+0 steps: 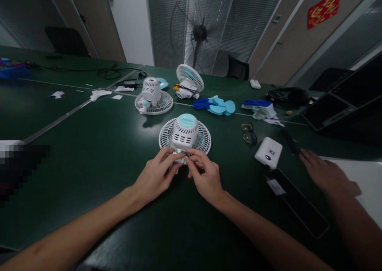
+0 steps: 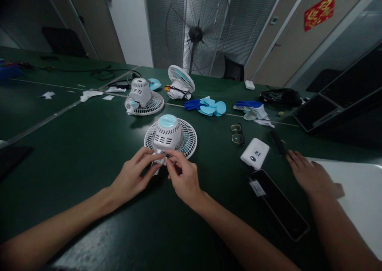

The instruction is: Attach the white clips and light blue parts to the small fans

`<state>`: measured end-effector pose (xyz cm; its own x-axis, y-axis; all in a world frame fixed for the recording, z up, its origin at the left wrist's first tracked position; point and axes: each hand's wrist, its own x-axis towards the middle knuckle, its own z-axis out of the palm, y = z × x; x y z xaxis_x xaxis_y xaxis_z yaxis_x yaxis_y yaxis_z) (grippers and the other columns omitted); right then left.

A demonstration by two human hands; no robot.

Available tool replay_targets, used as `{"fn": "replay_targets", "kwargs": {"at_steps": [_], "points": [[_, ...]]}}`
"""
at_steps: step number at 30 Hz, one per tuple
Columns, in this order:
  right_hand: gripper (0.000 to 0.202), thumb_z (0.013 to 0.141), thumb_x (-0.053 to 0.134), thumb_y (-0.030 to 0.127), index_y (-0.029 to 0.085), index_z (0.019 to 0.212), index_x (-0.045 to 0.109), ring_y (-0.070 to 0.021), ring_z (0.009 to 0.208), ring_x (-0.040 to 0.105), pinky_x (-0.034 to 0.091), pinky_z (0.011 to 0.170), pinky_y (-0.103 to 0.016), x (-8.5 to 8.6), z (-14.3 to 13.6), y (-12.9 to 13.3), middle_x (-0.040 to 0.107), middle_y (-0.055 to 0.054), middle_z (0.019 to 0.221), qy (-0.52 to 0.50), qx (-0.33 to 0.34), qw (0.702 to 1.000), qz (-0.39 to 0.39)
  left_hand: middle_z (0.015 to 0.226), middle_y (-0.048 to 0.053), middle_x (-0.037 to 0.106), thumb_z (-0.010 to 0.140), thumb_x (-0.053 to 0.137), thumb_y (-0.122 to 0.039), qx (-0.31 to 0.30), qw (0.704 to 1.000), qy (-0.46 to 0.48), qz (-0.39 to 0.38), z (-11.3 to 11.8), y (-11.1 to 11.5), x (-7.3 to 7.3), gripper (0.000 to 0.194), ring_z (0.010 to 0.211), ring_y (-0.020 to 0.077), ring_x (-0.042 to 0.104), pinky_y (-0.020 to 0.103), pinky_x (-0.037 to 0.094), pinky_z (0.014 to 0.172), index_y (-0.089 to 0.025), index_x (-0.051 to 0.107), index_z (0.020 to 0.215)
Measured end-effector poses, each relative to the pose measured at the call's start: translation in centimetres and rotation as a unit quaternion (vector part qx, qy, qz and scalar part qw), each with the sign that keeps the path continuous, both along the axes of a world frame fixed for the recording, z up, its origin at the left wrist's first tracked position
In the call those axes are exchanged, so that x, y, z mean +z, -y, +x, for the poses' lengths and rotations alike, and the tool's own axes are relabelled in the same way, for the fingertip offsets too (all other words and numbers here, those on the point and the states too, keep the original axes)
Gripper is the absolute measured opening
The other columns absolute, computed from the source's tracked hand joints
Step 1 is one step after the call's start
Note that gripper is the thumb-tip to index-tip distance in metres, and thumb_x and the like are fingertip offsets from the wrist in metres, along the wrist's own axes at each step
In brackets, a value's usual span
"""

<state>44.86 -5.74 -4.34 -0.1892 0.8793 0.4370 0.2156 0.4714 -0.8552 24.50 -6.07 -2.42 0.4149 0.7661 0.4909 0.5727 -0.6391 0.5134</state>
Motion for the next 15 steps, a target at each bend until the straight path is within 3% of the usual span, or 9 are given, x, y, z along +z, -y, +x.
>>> {"fn": "replay_targets", "kwargs": {"at_steps": [5, 9, 15], "points": [[0.031, 0.104, 0.058, 0.023, 0.026, 0.135, 0.059, -0.0108, 0.064, 0.067, 0.057, 0.058, -0.023, 0.4, 0.13, 0.29, 0.071, 0.001, 0.091, 0.03, -0.015, 0.999, 0.024, 0.119, 0.008, 0.057, 0.105, 0.056, -0.019, 0.004, 1.0, -0.004, 0.005, 0.03, 0.07, 0.15, 0.03, 0.097, 0.0194, 0.066, 0.037, 0.063, 0.079, -0.025, 0.059, 0.135], [0.039, 0.1, 0.058, 0.015, 0.024, 0.138, 0.058, -0.0124, 0.073, 0.068, 0.057, 0.057, -0.024, 0.78, 0.19, 0.63, 0.069, -0.007, 0.114, 0.089, -0.044, 0.987, 0.123, 0.118, 0.008, 0.057, 0.105, 0.056, -0.018, 0.005, 1.0, -0.001, 0.004, 0.07, 0.12, 0.26, 0.031, 0.097, 0.02, 0.066, 0.038, 0.063, 0.08, -0.025, 0.059, 0.135], [0.043, 0.101, 0.053, 0.007, 0.025, 0.139, 0.057, -0.0163, 0.094, 0.072, 0.065, 0.077, -0.029, 0.77, 0.04, 0.61, 0.071, -0.006, 0.117, 0.154, -0.039, 0.968, 0.193, 0.12, 0.009, 0.058, 0.105, 0.056, -0.017, 0.006, 1.0, -0.005, 0.002, 0.05, 0.01, 0.12, 0.027, 0.098, 0.0202, 0.066, 0.039, 0.063, 0.08, -0.023, 0.059, 0.131]]}}
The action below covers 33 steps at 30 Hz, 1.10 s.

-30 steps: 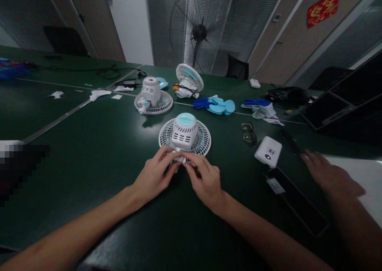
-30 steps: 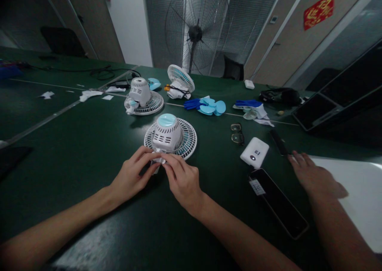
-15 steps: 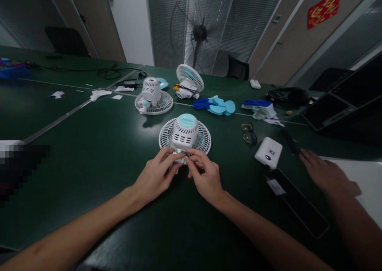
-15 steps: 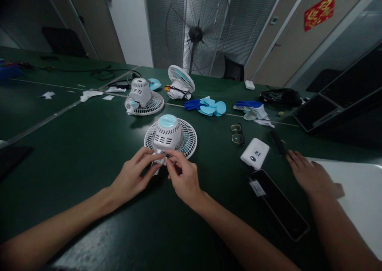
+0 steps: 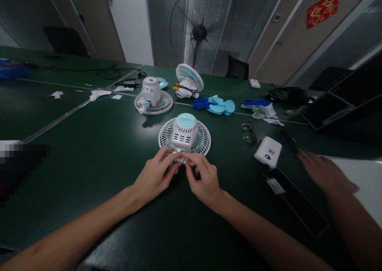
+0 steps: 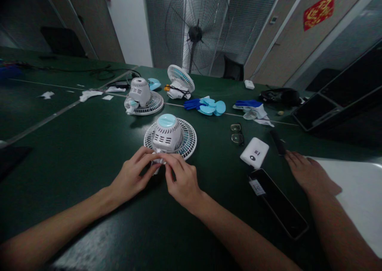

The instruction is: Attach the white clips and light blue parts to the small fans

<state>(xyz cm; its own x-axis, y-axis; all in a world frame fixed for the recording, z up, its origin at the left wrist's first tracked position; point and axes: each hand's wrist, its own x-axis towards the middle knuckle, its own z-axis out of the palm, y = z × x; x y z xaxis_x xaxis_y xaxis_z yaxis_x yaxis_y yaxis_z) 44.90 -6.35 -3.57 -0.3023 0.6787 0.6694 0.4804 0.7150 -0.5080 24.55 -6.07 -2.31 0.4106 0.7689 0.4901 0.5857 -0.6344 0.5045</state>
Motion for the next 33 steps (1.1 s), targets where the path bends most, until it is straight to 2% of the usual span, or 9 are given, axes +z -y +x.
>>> {"fn": "replay_targets", "kwargs": {"at_steps": [6, 14, 23, 33], "points": [[0.04, 0.102, 0.054, 0.007, 0.026, 0.137, 0.059, -0.0168, 0.098, 0.073, 0.065, 0.082, -0.031, -0.16, 0.03, -0.22, 0.073, -0.006, 0.118, -0.011, -0.005, 1.0, 0.005, 0.119, 0.008, 0.058, 0.105, 0.055, -0.018, -0.001, 1.0, 0.004, 0.001, -0.1, -0.05, -0.11, 0.027, 0.098, 0.02, 0.065, 0.039, 0.063, 0.081, -0.023, 0.06, 0.131], [0.035, 0.103, 0.055, 0.01, 0.026, 0.134, 0.06, -0.0165, 0.096, 0.074, 0.066, 0.081, -0.031, -0.23, 0.11, -0.25, 0.074, -0.005, 0.114, -0.026, -0.01, 1.0, -0.011, 0.117, 0.007, 0.056, 0.105, 0.056, -0.017, -0.006, 1.0, 0.001, -0.007, 0.0, 0.03, 0.11, 0.037, 0.098, 0.0194, 0.065, 0.038, 0.062, 0.082, -0.028, 0.057, 0.14], [0.034, 0.102, 0.058, 0.013, 0.026, 0.133, 0.062, -0.0146, 0.088, 0.075, 0.063, 0.068, -0.026, -0.12, 0.22, -0.2, 0.075, -0.004, 0.113, -0.056, -0.005, 0.998, -0.039, 0.118, 0.007, 0.055, 0.105, 0.055, -0.016, -0.009, 1.0, 0.002, -0.014, -0.12, 0.06, 0.11, 0.038, 0.099, 0.0197, 0.063, 0.039, 0.061, 0.082, -0.028, 0.057, 0.141], [0.033, 0.102, 0.058, 0.014, 0.027, 0.133, 0.063, -0.0138, 0.082, 0.076, 0.062, 0.066, -0.027, -0.38, 0.3, -0.24, 0.075, -0.003, 0.11, -0.07, -0.004, 0.996, -0.056, 0.116, 0.008, 0.055, 0.106, 0.055, -0.018, -0.009, 1.0, 0.0, -0.008, -0.06, 0.0, 0.12, 0.034, 0.097, 0.0194, 0.063, 0.038, 0.062, 0.08, -0.026, 0.058, 0.138]]}}
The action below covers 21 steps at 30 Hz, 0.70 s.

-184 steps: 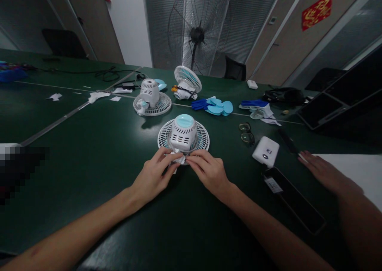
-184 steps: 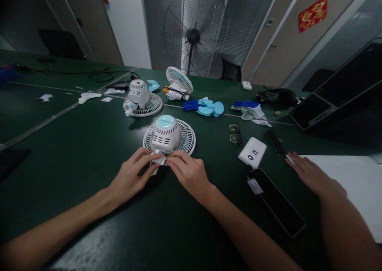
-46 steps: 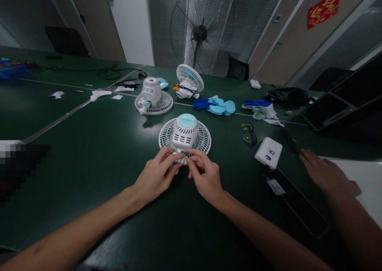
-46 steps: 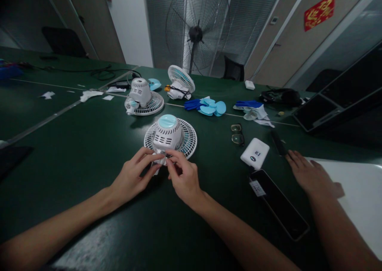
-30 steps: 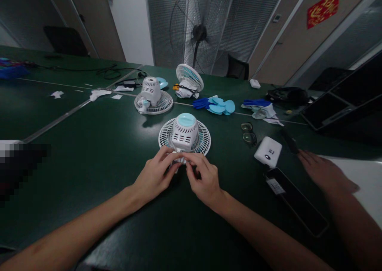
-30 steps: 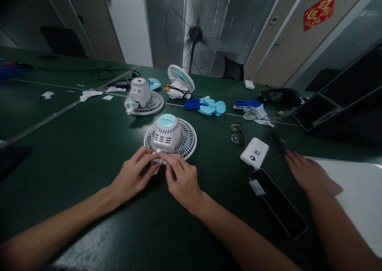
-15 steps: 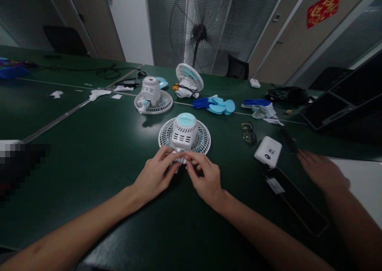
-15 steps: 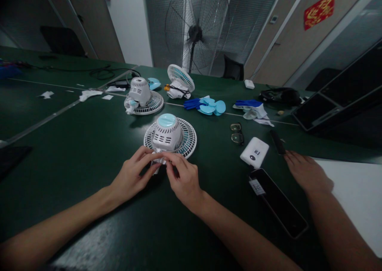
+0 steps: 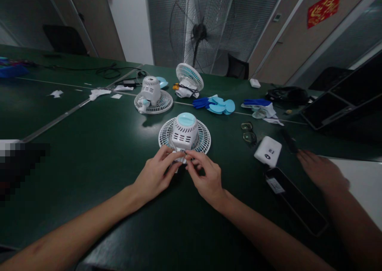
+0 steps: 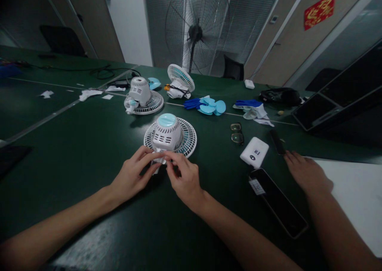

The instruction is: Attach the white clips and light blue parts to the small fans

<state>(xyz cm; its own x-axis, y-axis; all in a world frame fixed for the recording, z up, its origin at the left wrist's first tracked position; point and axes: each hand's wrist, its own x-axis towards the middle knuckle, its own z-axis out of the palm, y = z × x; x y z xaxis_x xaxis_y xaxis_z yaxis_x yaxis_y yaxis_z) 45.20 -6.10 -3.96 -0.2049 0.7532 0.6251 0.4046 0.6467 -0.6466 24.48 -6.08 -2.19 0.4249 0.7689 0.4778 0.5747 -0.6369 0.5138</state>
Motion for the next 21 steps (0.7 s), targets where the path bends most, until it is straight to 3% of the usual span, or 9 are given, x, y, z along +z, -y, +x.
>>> {"fn": "replay_targets", "kwargs": {"at_steps": [9, 21], "points": [[0.033, 0.102, 0.059, 0.014, 0.027, 0.132, 0.064, -0.0141, 0.085, 0.076, 0.063, 0.07, -0.027, 0.06, -0.02, 0.01, 0.075, -0.003, 0.111, -0.001, 0.002, 1.0, -0.013, 0.118, 0.008, 0.055, 0.105, 0.055, -0.017, -0.001, 1.0, 0.0, 0.001, -0.09, -0.03, -0.12, 0.035, 0.098, 0.0195, 0.063, 0.038, 0.062, 0.081, -0.026, 0.057, 0.139], [0.03, 0.102, 0.059, 0.017, 0.027, 0.13, 0.065, -0.0132, 0.074, 0.072, 0.062, 0.066, -0.028, -0.01, 0.04, -0.04, 0.074, -0.003, 0.107, -0.017, 0.008, 0.999, -0.031, 0.116, 0.008, 0.055, 0.106, 0.054, -0.019, 0.0, 1.0, -0.003, -0.005, -0.09, 0.05, 0.13, 0.034, 0.098, 0.0202, 0.062, 0.037, 0.06, 0.08, -0.027, 0.057, 0.139]]}}
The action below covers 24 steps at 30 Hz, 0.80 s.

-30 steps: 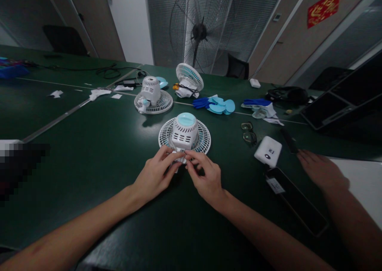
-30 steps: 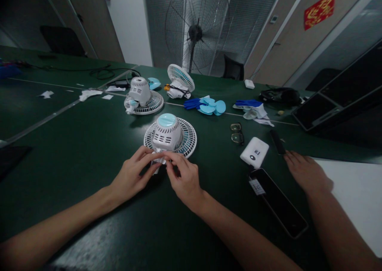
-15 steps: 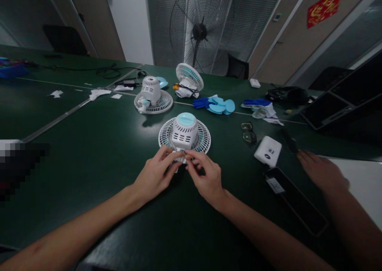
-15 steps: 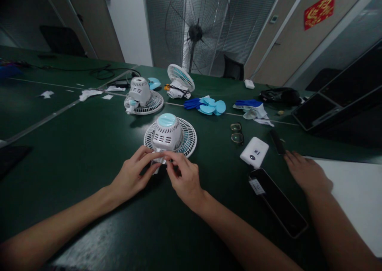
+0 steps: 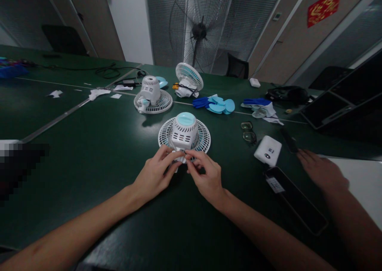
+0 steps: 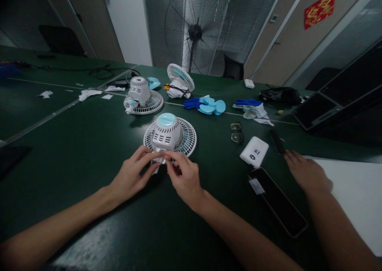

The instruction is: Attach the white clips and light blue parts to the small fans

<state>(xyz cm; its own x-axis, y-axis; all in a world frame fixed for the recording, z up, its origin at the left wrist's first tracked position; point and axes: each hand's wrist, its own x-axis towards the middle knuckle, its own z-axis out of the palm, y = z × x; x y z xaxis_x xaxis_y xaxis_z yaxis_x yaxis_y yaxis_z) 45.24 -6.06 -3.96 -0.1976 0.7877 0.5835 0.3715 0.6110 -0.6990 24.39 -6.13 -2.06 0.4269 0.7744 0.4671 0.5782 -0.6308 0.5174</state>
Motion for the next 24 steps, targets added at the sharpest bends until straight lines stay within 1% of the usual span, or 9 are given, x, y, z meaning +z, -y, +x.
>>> {"fn": "replay_targets", "kwargs": {"at_steps": [5, 10, 15, 20, 24], "points": [[0.029, 0.101, 0.062, 0.018, 0.027, 0.128, 0.066, -0.0123, 0.072, 0.07, 0.061, 0.064, -0.026, -0.03, 0.04, -0.03, 0.074, -0.003, 0.107, -0.006, 0.002, 1.0, -0.018, 0.116, 0.007, 0.055, 0.106, 0.055, -0.019, 0.003, 1.0, 0.0, 0.0, 0.02, 0.01, -0.01, 0.033, 0.098, 0.0201, 0.063, 0.037, 0.06, 0.08, -0.027, 0.057, 0.138], [0.029, 0.099, 0.067, 0.021, 0.026, 0.127, 0.066, -0.0103, 0.066, 0.067, 0.057, 0.06, -0.025, 0.2, 0.05, -0.05, 0.074, -0.002, 0.104, -0.007, -0.002, 0.999, -0.032, 0.116, 0.007, 0.055, 0.106, 0.055, -0.019, 0.008, 1.0, 0.003, 0.007, 0.08, -0.02, -0.17, 0.031, 0.094, 0.0186, 0.064, 0.036, 0.06, 0.079, -0.026, 0.058, 0.137], [0.028, 0.099, 0.068, 0.025, 0.024, 0.126, 0.067, -0.0106, 0.064, 0.067, 0.058, 0.058, -0.024, 0.29, -0.02, -0.14, 0.075, -0.003, 0.102, -0.023, -0.004, 0.998, -0.053, 0.116, 0.008, 0.055, 0.106, 0.055, -0.021, 0.006, 1.0, 0.002, 0.008, 0.03, -0.06, -0.22, 0.031, 0.096, 0.0197, 0.064, 0.037, 0.06, 0.079, -0.026, 0.058, 0.137], [0.027, 0.099, 0.068, 0.029, 0.024, 0.126, 0.067, -0.0099, 0.061, 0.068, 0.059, 0.055, -0.022, 0.05, -0.03, -0.4, 0.075, -0.002, 0.097, -0.044, 0.011, 0.995, -0.091, 0.118, 0.009, 0.056, 0.106, 0.054, -0.02, 0.006, 1.0, -0.004, 0.01, -0.01, -0.03, -0.02, 0.03, 0.097, 0.0201, 0.065, 0.036, 0.061, 0.079, -0.026, 0.058, 0.136], [0.029, 0.1, 0.066, 0.029, 0.024, 0.129, 0.064, -0.0098, 0.06, 0.07, 0.06, 0.055, -0.02, -0.08, -0.17, -0.56, 0.076, -0.001, 0.096, -0.08, 0.045, 0.988, -0.125, 0.117, 0.008, 0.057, 0.105, 0.054, -0.019, 0.005, 1.0, 0.0, 0.013, 0.01, 0.0, 0.1, 0.031, 0.096, 0.0195, 0.066, 0.035, 0.062, 0.08, -0.026, 0.059, 0.135]]}}
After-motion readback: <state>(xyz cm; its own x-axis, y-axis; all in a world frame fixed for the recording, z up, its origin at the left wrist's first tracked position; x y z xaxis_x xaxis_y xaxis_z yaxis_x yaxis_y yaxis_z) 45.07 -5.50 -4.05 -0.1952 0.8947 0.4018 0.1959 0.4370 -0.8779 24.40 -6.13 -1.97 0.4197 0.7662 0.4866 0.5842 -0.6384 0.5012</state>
